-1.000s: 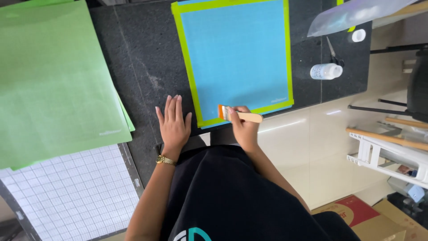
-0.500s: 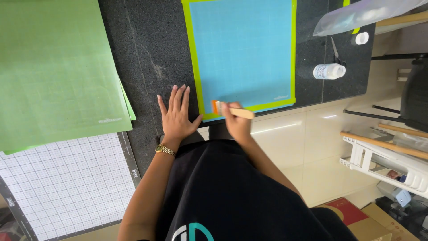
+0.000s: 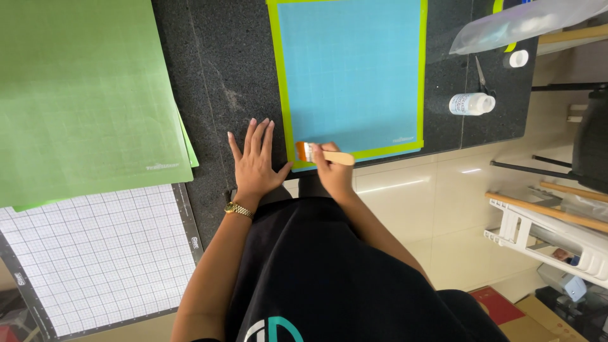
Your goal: Applying liquid adhesive to a blue cutting mat and spreading it evenly with a brush to restore its tackiness.
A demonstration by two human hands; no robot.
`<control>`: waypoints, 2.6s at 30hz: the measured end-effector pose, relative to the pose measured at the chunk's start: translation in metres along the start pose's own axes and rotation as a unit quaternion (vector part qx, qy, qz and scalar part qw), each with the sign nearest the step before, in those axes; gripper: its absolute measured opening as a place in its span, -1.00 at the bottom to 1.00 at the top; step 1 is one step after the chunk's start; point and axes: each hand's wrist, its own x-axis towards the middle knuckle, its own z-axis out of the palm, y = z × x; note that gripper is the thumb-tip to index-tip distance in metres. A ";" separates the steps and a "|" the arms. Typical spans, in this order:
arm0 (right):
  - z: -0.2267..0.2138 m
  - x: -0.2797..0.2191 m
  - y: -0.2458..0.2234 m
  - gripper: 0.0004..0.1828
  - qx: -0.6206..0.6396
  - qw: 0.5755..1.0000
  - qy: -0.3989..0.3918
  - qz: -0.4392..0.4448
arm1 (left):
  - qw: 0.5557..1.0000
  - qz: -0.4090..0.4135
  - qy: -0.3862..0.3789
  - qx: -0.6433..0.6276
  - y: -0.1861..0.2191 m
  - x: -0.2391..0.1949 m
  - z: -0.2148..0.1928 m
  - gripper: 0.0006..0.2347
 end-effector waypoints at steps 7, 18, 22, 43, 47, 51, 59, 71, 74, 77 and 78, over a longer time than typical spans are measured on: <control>-0.018 0.005 0.005 -0.80 -0.015 0.999 0.036 0.004 | 1.000 0.009 -0.001 -0.001 -0.002 0.002 -0.001 -0.10; -0.084 0.011 0.083 -0.81 -0.034 0.998 0.034 0.042 | 1.000 0.001 0.005 -0.025 0.001 0.001 0.001 -0.14; -0.138 0.022 0.125 -0.83 -0.080 0.995 0.058 0.022 | 1.000 0.006 0.021 -0.019 0.003 0.002 0.001 -0.14; -0.029 0.010 0.036 -0.80 -0.314 0.920 0.073 -0.222 | 0.999 0.008 0.036 -0.029 0.004 0.002 0.005 -0.17; -0.008 0.014 -0.007 -0.85 -0.105 0.968 0.010 -0.229 | 0.998 0.013 0.050 -0.025 0.004 0.004 0.007 -0.19; -0.054 0.045 -0.043 -0.78 0.032 0.988 -0.013 -0.148 | 0.998 0.015 0.058 -0.015 0.002 0.002 0.010 -0.19; -0.172 0.044 0.136 -0.79 -0.104 0.988 0.097 -0.051 | 1.000 -0.001 0.026 -0.011 0.005 0.004 0.003 -0.18; -0.041 0.079 -0.019 -0.89 0.017 0.924 -0.302 -0.235 | 0.990 -0.117 -0.040 0.074 0.024 -0.007 -0.006 -0.23; -0.036 0.099 -0.005 -0.88 -0.029 0.891 -0.382 -0.245 | 0.980 -0.173 -0.081 0.048 0.033 -0.013 -0.013 -0.23; -0.029 0.128 0.009 -0.93 -0.046 0.868 -0.418 -0.262 | 0.974 -0.199 -0.104 0.014 0.035 -0.015 -0.015 -0.24; -0.025 0.141 0.013 -0.96 -0.049 0.865 -0.419 -0.273 | 0.973 -0.204 -0.109 0.002 0.035 -0.013 -0.015 -0.24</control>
